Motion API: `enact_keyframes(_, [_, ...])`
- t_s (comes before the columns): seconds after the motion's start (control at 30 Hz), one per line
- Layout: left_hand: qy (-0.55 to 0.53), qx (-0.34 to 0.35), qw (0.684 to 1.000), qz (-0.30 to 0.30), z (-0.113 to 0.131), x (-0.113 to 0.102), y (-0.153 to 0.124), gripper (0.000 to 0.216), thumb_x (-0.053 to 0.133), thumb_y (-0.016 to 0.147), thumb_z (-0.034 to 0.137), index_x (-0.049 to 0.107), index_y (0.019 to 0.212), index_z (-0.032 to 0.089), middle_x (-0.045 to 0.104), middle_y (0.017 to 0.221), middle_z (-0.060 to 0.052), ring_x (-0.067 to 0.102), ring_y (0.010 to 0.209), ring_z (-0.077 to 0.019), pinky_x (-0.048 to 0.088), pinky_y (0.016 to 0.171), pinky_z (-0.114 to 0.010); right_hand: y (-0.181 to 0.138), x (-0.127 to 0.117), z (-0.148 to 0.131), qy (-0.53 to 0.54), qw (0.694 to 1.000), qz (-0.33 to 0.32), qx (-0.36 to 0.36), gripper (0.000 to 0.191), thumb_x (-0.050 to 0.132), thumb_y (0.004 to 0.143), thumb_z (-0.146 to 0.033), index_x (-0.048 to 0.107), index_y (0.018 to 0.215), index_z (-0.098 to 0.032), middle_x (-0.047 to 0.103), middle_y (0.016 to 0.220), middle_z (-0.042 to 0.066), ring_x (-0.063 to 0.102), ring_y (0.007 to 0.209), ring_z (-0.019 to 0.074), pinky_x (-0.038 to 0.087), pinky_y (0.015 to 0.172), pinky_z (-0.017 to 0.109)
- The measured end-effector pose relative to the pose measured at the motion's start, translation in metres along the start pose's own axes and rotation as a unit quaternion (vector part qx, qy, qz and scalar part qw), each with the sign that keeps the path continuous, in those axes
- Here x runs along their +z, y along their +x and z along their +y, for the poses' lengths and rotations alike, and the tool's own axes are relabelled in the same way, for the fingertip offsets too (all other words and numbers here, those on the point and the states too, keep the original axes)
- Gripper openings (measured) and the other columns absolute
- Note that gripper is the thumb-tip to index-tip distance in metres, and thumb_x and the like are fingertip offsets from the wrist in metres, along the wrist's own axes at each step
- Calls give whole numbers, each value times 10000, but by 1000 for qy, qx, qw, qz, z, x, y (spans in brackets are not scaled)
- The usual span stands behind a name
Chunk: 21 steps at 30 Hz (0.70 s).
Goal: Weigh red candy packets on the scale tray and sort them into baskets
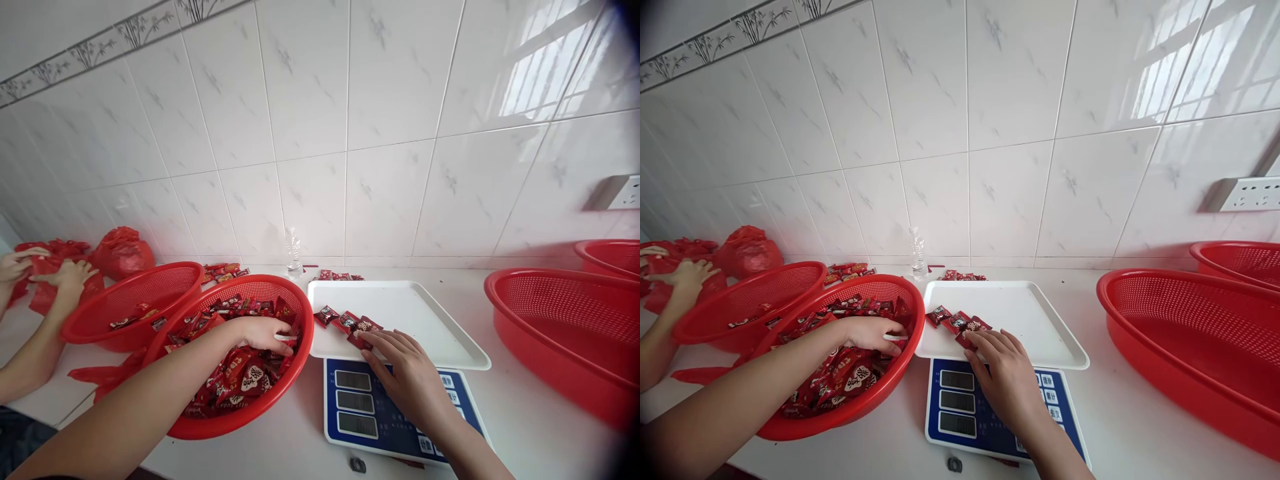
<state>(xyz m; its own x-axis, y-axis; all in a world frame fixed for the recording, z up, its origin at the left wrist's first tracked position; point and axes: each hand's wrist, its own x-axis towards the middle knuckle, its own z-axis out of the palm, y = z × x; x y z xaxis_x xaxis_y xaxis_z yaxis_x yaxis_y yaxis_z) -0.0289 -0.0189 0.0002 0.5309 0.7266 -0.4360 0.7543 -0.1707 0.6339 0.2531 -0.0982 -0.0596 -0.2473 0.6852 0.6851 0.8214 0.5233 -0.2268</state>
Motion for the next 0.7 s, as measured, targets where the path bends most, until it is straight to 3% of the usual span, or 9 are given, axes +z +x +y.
enact_keyframes(0.13, [-11,-57,997,41,-8,-7,-2,371,661,675,521,635,879,213,643,920,-31,601,826,-227,478,588,-241,0,0,0,-2,1000,0,-5,249,439,907,-296,625,1053,-218,703,1012,51,639,932,223,485,823,414])
enact_keyframes(0.23, [-31,-78,992,94,-8,-14,-8,416,648,684,522,608,957,211,598,1030,-53,588,861,-235,450,484,-202,0,1,0,-3,1000,0,-6,252,434,911,-300,628,1051,-220,703,1009,55,641,933,224,485,822,413])
enact_keyframes(0.3, [-42,-81,987,133,-4,-20,-11,454,667,668,514,596,997,209,592,1044,-57,605,795,-220,429,450,-192,0,1,0,-4,1000,-1,-4,252,435,911,-299,629,1052,-221,703,1010,55,641,937,223,482,830,415])
enact_keyframes(0.4, [-25,-75,982,171,1,-30,-12,462,648,684,540,593,991,199,613,888,-36,601,580,-169,379,390,-190,0,1,0,-4,1000,0,-2,253,440,909,-296,633,1053,-217,703,1010,54,640,940,221,479,840,417])
enact_keyframes(0.5, [-8,-45,979,200,9,-40,-11,479,602,716,585,583,1007,205,608,831,-19,582,525,-147,365,367,-187,0,1,0,-2,1000,3,-3,252,439,909,-288,635,1047,-212,704,1007,52,639,938,216,479,844,413])
enact_keyframes(0.7, [-147,38,972,180,46,-40,-4,558,610,723,602,542,1094,190,623,812,-18,579,535,-128,462,460,-232,1,-1,-1,0,1000,-4,-1,235,458,900,-262,633,1050,-213,703,1012,44,638,945,210,482,842,403])
